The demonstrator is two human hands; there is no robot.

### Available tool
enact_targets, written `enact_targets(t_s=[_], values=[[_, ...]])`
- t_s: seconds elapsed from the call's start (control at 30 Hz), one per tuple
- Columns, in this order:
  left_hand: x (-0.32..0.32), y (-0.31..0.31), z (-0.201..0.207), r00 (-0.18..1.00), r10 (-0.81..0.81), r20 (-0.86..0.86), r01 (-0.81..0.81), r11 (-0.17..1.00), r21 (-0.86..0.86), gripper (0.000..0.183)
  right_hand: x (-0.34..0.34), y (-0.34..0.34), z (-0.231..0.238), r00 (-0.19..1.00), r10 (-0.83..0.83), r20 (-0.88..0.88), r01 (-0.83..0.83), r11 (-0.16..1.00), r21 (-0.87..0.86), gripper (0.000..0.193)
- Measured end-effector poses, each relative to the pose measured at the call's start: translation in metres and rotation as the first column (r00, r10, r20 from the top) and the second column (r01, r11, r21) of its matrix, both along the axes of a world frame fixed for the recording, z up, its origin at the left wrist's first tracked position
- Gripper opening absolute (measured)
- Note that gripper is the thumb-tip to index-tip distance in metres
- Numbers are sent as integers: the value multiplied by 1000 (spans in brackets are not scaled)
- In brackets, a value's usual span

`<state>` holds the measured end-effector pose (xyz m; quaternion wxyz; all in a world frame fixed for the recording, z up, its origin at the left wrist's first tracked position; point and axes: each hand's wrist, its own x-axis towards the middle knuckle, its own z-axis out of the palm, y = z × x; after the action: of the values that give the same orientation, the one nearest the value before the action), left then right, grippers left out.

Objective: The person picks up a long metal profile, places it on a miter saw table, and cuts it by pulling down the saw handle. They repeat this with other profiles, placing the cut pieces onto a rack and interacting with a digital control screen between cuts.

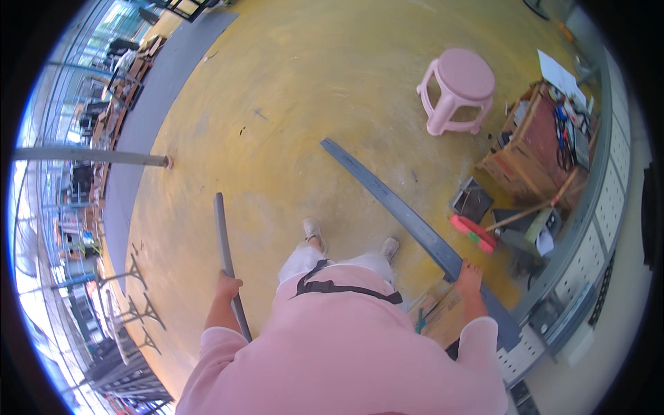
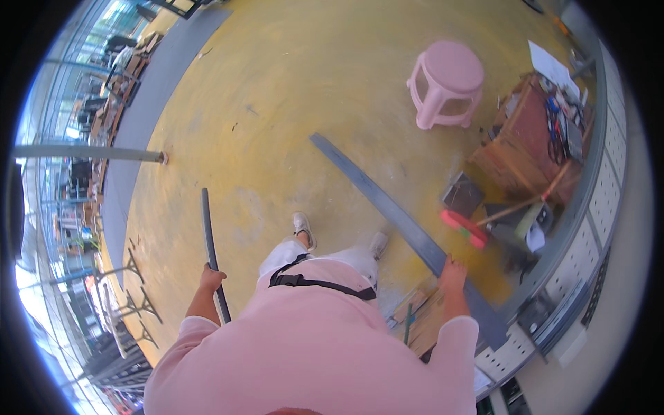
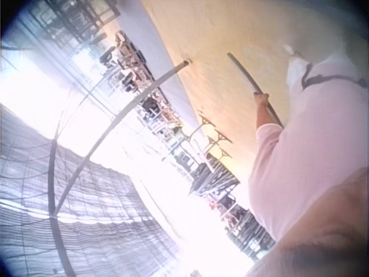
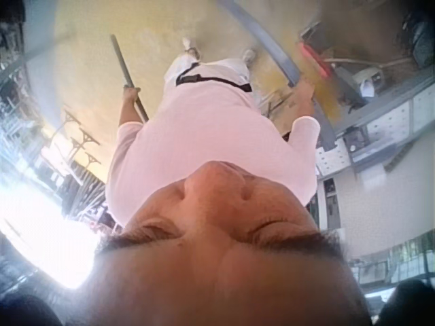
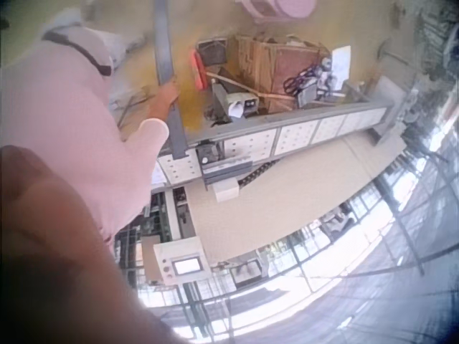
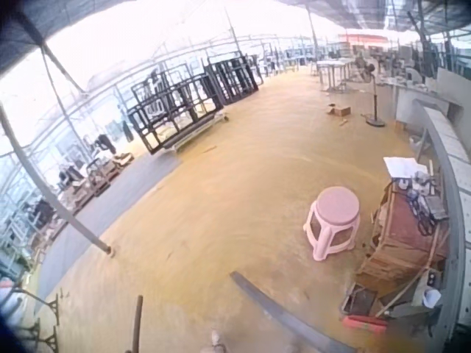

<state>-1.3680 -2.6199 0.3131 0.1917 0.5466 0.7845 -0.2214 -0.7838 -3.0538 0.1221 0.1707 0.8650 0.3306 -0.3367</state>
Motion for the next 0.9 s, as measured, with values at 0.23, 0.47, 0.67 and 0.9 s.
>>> enact_targets(t_s=[0.23,0.47,0.67,0.9], values=[[-67,44,-84,989,148,-16,-147,949,-280,79,20,91,100,989,127,-74,-127,992,2,100],[-53,159,-136,965,260,26,-202,807,-554,52,19,297,258,971,174,165,-141,971,-193,92],[-80,334,-212,978,150,143,-49,839,-541,54,-12,524,284,873,424,242,-392,904,-173,87],[25,598,-136,978,74,196,-41,986,-164,71,-38,791,118,959,278,-50,-273,868,-414,52]])
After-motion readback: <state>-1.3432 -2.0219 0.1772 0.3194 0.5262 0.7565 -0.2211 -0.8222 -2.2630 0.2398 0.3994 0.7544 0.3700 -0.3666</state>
